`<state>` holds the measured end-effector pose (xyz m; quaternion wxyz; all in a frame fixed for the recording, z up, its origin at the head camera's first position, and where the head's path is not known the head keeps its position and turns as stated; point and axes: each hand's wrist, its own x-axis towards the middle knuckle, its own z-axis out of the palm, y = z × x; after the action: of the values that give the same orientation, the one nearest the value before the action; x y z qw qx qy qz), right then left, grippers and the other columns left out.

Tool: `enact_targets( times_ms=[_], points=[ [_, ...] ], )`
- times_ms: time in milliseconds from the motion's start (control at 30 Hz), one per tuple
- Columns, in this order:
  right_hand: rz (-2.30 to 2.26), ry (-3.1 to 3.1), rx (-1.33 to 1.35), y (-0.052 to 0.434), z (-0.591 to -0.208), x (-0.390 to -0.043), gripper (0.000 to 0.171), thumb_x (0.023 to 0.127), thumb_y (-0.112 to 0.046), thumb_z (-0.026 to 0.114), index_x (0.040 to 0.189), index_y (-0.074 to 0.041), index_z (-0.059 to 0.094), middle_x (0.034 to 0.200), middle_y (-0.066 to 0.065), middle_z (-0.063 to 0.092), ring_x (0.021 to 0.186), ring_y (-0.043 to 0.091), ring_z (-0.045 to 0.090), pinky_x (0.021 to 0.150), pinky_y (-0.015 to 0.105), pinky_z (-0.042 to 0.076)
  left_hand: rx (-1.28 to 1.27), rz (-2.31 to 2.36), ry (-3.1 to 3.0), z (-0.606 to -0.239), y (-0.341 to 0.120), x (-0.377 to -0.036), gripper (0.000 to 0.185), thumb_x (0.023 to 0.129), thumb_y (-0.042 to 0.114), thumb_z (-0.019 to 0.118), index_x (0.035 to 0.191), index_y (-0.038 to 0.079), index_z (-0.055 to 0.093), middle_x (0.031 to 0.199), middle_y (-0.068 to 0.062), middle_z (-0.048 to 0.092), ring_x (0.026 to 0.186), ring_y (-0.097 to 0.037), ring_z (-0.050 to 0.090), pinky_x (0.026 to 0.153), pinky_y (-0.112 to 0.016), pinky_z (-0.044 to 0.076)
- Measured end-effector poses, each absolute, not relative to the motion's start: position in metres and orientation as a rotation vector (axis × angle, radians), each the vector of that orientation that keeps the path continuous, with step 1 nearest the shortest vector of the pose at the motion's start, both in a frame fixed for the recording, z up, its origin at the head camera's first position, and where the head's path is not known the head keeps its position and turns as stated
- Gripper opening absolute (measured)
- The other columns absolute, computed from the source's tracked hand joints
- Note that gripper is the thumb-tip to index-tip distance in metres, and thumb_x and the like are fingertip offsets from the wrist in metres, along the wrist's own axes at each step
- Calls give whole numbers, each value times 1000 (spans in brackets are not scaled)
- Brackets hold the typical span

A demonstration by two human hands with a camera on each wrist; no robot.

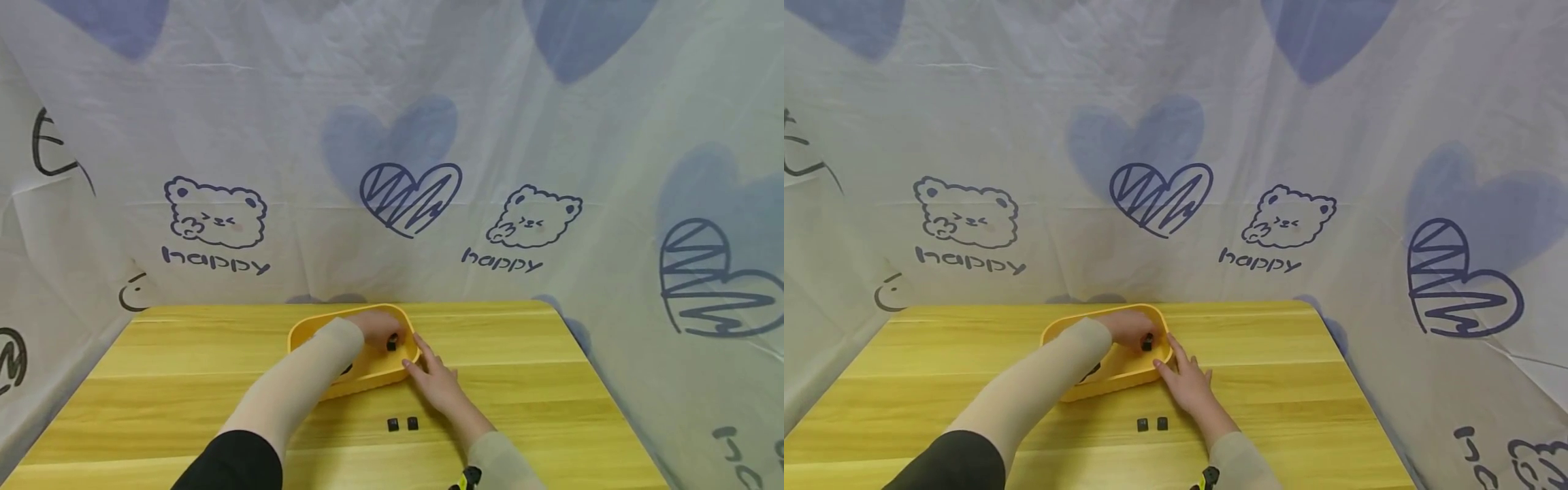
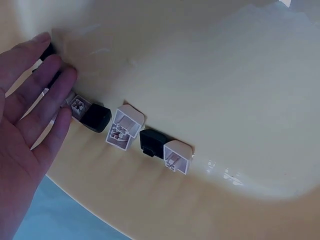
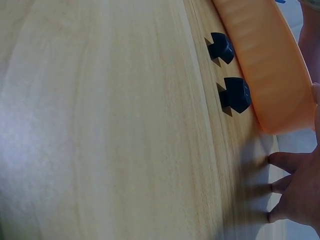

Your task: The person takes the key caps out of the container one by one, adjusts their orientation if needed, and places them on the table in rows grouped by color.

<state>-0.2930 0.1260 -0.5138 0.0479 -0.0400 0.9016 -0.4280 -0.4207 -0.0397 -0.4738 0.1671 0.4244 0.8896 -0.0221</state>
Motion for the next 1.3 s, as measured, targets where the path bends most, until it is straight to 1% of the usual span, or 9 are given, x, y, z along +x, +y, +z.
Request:
enact_targets(
  times_ms=[133, 233, 333, 467, 567, 700, 867, 1100, 1300],
  points=[
    [-1305, 2750, -124, 126, -514, -293, 65, 99, -51, 48, 155, -29, 25, 149, 14, 40, 138, 48, 24, 106, 70, -3, 1183, -80, 2525, -471, -40, -418, 23, 85, 12, 76, 104, 20, 67, 93, 9, 63, 83, -10, 56, 77, -27, 47],
    [-1303, 2751, -122, 126, -514, -293, 65, 99, -51, 48, 156, -29, 25, 150, 14, 40, 138, 49, 24, 106, 70, -3, 1159, -105, 2519, -471, -39, -417, 16, 85, 16, 77, 95, 20, 66, 82, 9, 58, 74, -9, 52, 68, -26, 44],
    [-1301, 2754, -121, 126, -514, -293, 65, 99, -51, 48, 155, -29, 25, 150, 14, 39, 138, 49, 23, 106, 70, -3, 1119, -131, 2498, -474, -39, -416, 14, 84, 14, 77, 83, 19, 64, 70, 8, 56, 62, -10, 49, 59, -26, 41],
    [-1294, 2755, -116, 125, -515, -293, 65, 99, -52, 48, 155, -30, 25, 151, 14, 38, 138, 49, 23, 106, 69, -3, 1028, -162, 2453, -478, -41, -415, 14, 86, 13, 73, 77, 18, 64, 65, 5, 59, 55, -10, 52, 53, -25, 43],
    [-1295, 2749, -108, 125, -514, -293, 64, 99, -50, 48, 156, -30, 24, 150, 15, 38, 138, 50, 22, 107, 69, -4, 964, -144, 2437, -477, -43, -413, 13, 88, 12, 70, 79, 19, 64, 68, 4, 60, 56, -11, 53, 54, -25, 43],
    [-1291, 2745, -107, 125, -513, -293, 63, 100, -47, 48, 156, -30, 24, 150, 16, 38, 138, 52, 21, 106, 69, -5, 932, -81, 2426, -465, -47, -406, 15, 88, 4, 66, 82, 17, 64, 74, 2, 60, 59, -12, 51, 56, -26, 43],
    [-1294, 2739, -114, 125, -511, -293, 64, 100, -50, 47, 156, -29, 23, 151, 15, 37, 138, 51, 21, 106, 68, -6, 953, -41, 2398, -449, -53, -398, 17, 88, -1, 66, 90, 15, 67, 84, 1, 61, 65, -12, 54, 60, -25, 45],
    [-1289, 2750, -123, 125, -511, -294, 66, 99, -53, 46, 156, -29, 24, 149, 15, 40, 138, 50, 23, 106, 69, -5, 1139, -93, 2436, -446, -58, -395, 13, 84, 10, 78, 89, 19, 70, 85, 10, 62, 76, -7, 57, 71, -24, 50],
    [-1293, 2749, -127, 125, -513, -295, 65, 100, -49, 48, 156, -28, 24, 148, 18, 41, 137, 53, 23, 105, 71, -5, 1161, -2, 2472, -441, -66, -388, 15, 80, 14, 82, 90, 16, 71, 83, 11, 61, 75, -5, 58, 70, -22, 50]
  ],
)
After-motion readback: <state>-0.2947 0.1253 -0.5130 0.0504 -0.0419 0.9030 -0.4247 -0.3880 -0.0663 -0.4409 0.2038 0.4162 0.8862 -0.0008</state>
